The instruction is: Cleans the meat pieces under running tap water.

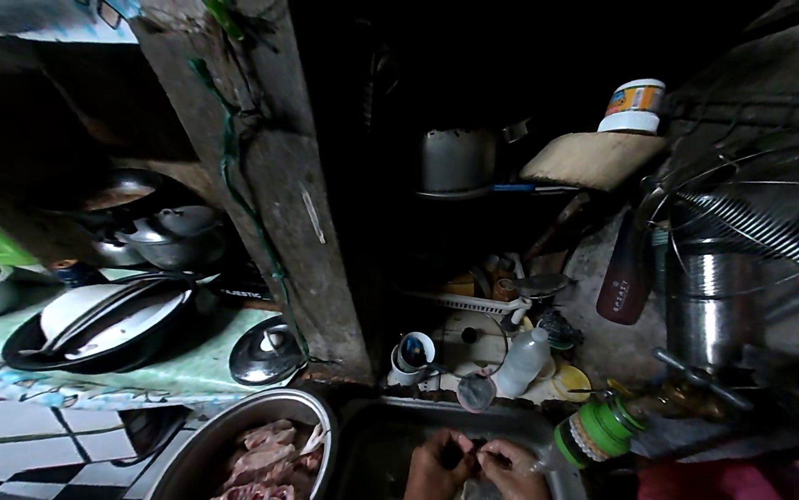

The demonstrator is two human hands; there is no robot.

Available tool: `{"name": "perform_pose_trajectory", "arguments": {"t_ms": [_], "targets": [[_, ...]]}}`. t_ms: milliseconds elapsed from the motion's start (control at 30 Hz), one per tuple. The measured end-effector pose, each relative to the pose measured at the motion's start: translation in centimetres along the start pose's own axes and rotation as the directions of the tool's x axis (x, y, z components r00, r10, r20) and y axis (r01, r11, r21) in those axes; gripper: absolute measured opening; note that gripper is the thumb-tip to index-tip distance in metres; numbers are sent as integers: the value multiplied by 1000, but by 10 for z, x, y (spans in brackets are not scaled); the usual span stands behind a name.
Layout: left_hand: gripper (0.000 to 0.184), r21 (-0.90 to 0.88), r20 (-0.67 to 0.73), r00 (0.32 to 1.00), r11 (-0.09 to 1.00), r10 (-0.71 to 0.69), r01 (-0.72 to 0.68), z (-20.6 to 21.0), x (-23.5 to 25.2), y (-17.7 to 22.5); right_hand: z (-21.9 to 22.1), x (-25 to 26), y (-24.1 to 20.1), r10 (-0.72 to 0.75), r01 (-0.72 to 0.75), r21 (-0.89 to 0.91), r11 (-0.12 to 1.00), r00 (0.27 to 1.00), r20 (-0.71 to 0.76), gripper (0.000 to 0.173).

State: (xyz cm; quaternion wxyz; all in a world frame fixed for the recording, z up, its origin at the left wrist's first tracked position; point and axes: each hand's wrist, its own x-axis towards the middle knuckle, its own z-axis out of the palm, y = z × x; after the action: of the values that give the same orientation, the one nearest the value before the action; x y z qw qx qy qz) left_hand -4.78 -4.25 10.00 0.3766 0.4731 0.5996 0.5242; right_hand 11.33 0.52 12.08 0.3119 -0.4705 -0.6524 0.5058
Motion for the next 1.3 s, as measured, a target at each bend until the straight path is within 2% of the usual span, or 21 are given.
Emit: {"name": "perform_pose_trajectory", "arguments": {"t_ms": [167, 300, 367, 433, 533, 667, 800, 867, 967, 1100, 1200, 1300], "targets": [[17, 154, -50, 998, 987, 44, -36, 8, -4, 4, 3, 1, -5, 3, -7, -222, 975, 1000, -16, 18], [16, 207, -62, 995, 976, 83, -69, 12, -5, 5, 9, 0, -6, -28, 18, -304, 953, 999, -27, 19], [17, 149, -44, 998, 988, 43, -36, 9, -5, 2, 11, -2, -4, -77, 60, -294, 954, 996, -47, 17], [20, -13, 0, 999, 999, -51, 51, 5, -4, -1, 12, -3, 2, -137, 114, -252, 961, 988, -74, 15], [22, -247, 77, 979, 948, -189, 202, 1, -3, -4, 14, -4, 11, -212, 193, -220, 956, 975, -68, 14], [23, -243, 97, 969, 939, -225, 243, -1, -2, -8, 17, -9, 10, -254, 237, -295, 926, 967, -19, 14], [23, -65, 71, 979, 978, -193, 197, -1, 0, -2, 21, -12, 11, -270, 241, -364, 900, 962, -30, 15], [23, -37, 63, 977, 978, -201, 204, -1, 1, 0, 23, -11, 15, -281, 247, -346, 905, 958, -53, 15], [22, -150, 88, 972, 962, -216, 227, -2, 0, -4, 22, -6, 24, -302, 281, -256, 925, 952, -49, 15], [22, -314, 139, 961, 910, -240, 272, -4, -1, -13, 19, -4, 31, -200, 198, -99, 975, 980, -11, 17], [22, -376, 157, 955, 880, -250, 292, -6, 0, -22, 17, -1, 30, -109, 109, -17, 994, 994, 21, 16], [23, -445, 141, 960, 851, -241, 279, -8, 1, -31, 17, 5, 33, -48, 35, 143, 989, 995, 82, 14]]}}
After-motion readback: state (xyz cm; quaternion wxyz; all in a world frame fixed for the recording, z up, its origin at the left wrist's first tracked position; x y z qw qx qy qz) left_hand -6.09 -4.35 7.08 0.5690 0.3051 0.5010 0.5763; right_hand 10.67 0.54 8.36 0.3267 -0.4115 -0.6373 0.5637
